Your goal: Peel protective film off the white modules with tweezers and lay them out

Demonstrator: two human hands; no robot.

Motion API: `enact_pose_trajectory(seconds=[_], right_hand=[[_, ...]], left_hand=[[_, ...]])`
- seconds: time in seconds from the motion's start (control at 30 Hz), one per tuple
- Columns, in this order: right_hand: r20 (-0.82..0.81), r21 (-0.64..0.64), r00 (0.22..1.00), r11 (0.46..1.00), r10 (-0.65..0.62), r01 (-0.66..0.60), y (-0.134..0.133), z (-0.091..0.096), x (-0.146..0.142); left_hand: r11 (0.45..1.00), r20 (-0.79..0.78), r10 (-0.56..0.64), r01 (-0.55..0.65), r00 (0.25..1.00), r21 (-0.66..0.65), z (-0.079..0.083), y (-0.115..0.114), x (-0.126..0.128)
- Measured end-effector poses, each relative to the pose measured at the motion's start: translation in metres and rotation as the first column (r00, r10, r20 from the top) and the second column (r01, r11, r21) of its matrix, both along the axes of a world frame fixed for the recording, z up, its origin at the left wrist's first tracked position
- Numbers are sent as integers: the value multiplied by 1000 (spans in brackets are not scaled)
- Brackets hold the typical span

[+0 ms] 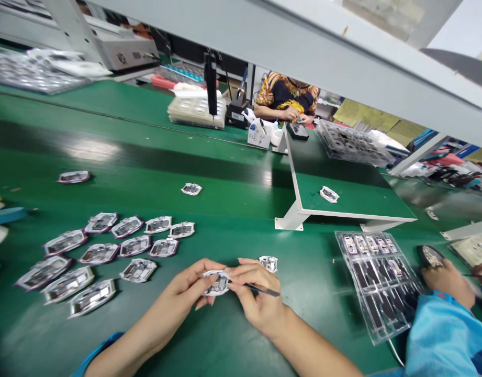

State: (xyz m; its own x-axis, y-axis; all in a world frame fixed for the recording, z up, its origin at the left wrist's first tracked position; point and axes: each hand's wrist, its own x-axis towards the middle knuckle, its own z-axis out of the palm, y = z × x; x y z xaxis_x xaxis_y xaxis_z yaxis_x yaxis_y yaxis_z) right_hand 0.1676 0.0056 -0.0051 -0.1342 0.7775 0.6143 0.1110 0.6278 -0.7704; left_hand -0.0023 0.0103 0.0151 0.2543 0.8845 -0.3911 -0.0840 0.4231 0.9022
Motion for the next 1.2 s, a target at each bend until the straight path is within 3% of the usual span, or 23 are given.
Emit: enact_pose_trajectory(seconds=[0.13,0.27,0.43,0.57,0.8,0.93,1.07,1.2], right_hand=[[-105,-85,994,996,-27,18,-1,-4,-2],[-92,-93,995,995,-32,24,-2,-3,-2],[-73,-109,996,993,-46,38,-2,-1,3],[-62,-151,997,988,-38,28,0,-3,5],[-48,-63,997,996,-68,65,2,-6,7],[-55,-20,994,995,-96,95,2,-3,6],[-48,34,993,993,-112,114,0,4,1],[-58,73,991,990,-120,124,4,2,-5]], left_hand=[[1000,56,17,-16,998,-27,0,0,1],[1000,63,-2,3,998,-18,2,-1,0],[987,130,-139,127,982,98,-1,-2,-1],[984,139,-142,125,980,124,-7,-1,-1],[982,111,-136,119,984,146,-3,7,-7],[961,-94,-59,82,994,264,3,40,-7],[924,-259,42,61,965,378,20,104,-13],[901,-465,152,71,872,428,38,160,-36]])
